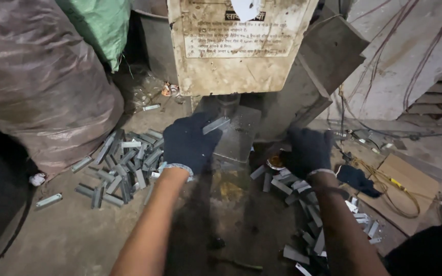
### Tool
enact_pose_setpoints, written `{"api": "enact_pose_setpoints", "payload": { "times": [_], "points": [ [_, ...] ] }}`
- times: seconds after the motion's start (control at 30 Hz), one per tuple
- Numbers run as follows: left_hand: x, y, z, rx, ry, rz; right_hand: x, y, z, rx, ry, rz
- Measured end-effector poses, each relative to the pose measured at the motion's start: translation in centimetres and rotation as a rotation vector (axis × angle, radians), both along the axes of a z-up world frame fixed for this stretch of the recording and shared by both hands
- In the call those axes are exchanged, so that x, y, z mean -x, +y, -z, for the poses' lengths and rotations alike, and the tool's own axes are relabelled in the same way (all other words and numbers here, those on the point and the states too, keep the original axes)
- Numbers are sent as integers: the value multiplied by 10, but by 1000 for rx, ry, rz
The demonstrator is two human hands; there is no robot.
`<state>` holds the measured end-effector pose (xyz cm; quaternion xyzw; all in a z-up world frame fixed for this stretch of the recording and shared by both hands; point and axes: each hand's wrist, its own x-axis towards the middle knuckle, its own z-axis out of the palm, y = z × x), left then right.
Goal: Manually feeding small metal brackets into a stamping or punching machine to process them.
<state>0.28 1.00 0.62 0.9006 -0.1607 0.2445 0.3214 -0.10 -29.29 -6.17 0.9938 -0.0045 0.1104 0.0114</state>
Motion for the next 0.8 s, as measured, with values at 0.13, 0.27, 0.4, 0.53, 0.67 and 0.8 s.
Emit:
{"api": "enact_pose_setpoints", "payload": {
  "times": [0.13, 0.27, 0.4, 0.53, 0.67, 0.8],
  "points": [
    [-21, 11, 4, -50, 108, 16, -2, -5, 22, -43, -139, -45],
    [-34, 16, -6, -132, 127, 12, -7, -8, 31, -33, -188, -45],
    [-39, 14, -14, -134, 171, 53, -10, 2, 23, -91, -156, -17],
    [-36, 11, -14, -145, 173, 25, -30, -16, 63, -124, -125, -68],
    [-24, 6, -20, -116, 161, -9, -34, -13, 69, -61, -36, -60],
    [-17, 0, -18, -72, 135, -85, -37, -11, 79, -58, 39, -46]
  ]
}}
